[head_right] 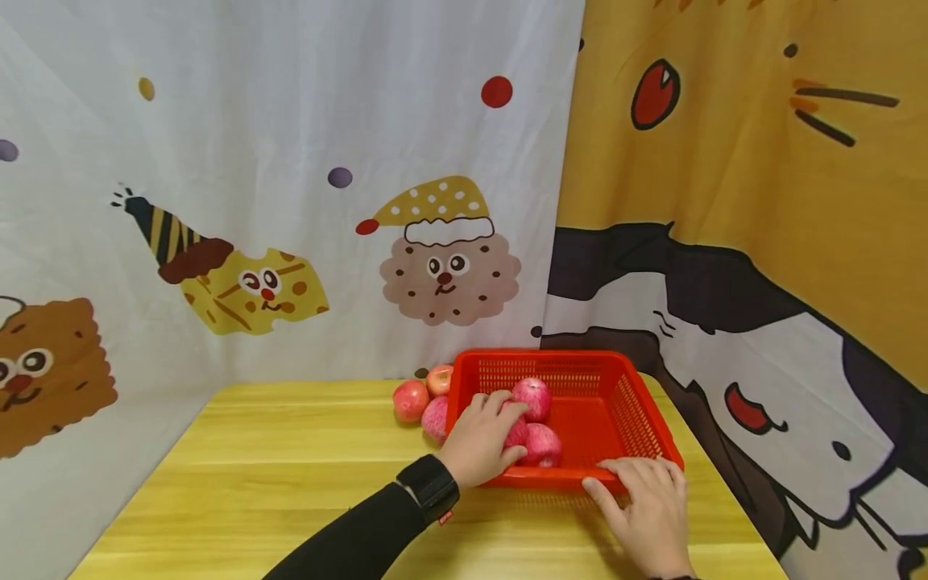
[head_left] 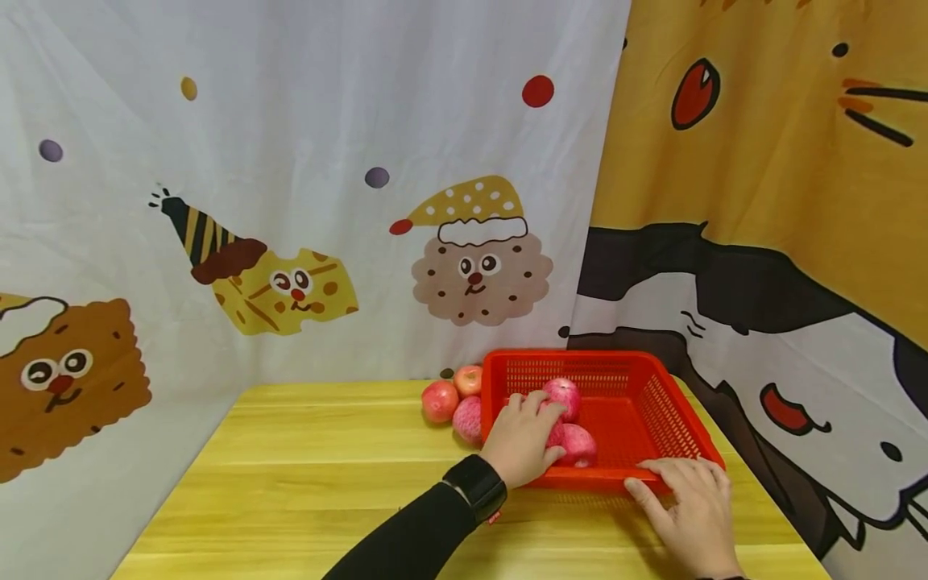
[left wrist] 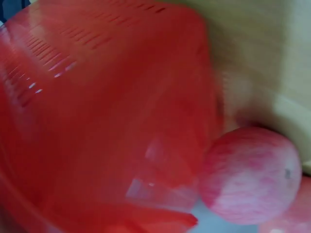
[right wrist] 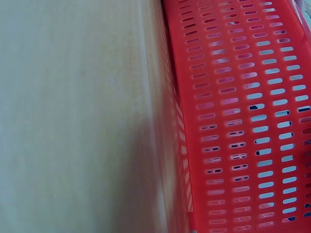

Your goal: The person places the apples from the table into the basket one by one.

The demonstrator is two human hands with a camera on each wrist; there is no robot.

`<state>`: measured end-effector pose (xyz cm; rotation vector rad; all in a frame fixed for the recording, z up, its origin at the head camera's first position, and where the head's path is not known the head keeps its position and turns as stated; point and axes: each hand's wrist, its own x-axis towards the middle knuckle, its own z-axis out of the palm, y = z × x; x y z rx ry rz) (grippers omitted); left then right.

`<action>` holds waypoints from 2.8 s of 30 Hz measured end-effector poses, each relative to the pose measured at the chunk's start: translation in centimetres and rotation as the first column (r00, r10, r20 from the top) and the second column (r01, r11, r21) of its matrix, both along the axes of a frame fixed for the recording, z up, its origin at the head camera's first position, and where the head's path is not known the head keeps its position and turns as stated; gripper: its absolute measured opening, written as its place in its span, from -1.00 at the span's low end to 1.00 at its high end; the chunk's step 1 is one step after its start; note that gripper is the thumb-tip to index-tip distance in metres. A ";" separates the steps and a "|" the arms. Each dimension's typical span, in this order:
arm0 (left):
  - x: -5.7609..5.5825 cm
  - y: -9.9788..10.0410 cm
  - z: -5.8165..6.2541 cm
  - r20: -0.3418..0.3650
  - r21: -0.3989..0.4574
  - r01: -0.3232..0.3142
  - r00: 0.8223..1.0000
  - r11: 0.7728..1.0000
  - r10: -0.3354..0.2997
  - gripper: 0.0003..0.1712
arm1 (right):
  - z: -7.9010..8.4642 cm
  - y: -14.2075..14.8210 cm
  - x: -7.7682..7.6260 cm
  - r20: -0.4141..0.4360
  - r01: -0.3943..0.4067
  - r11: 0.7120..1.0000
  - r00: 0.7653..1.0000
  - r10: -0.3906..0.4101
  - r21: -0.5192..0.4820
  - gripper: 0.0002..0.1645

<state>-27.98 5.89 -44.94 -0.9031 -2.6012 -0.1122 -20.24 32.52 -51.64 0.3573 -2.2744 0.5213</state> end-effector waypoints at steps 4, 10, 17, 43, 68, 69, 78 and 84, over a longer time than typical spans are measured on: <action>0.1 1.6 -0.2 -0.023 -0.020 0.022 0.999 1.000 -0.022 -0.26 | 0.2 0.2 0.0 -0.005 0.002 1.000 1.000 -0.002 0.003 -0.58; 1.3 3.2 -0.7 0.155 -0.048 0.090 0.985 0.995 -0.081 -0.25 | 0.1 0.2 0.0 -0.006 0.002 1.000 1.000 -0.002 0.013 -0.57; 1.8 3.6 -0.9 0.241 -0.081 0.095 0.968 0.992 -0.073 -0.15 | 0.2 0.3 0.0 -0.005 -0.008 1.000 1.000 0.008 0.001 -0.58; -4.6 -6.5 -2.2 0.172 0.492 -0.200 0.976 0.847 0.130 -0.58 | 0.0 -0.2 -0.2 -0.001 -0.005 1.000 1.000 0.005 -0.015 -0.58; -3.7 -9.0 -8.6 -0.024 0.144 -0.098 0.994 0.985 0.103 -0.25 | 0.0 -0.3 -0.2 0.024 0.009 1.000 1.000 -0.009 -0.021 -0.58; -3.6 -9.0 -8.6 -0.031 0.144 -0.095 0.994 0.985 0.101 -0.25 | 0.0 -0.3 -0.2 0.030 0.011 1.000 1.000 -0.010 -0.021 -0.58; -3.7 -9.7 -8.2 0.083 0.171 -0.064 0.995 0.983 0.050 -0.25 | -0.1 -0.2 -0.2 0.001 0.004 1.000 1.000 -0.004 -0.006 -0.58; -4.2 -12.2 -6.1 0.144 0.220 -0.162 0.981 0.962 0.132 -0.22 | -0.2 -0.2 -0.2 -0.015 0.001 1.000 1.000 -0.001 -0.004 -0.58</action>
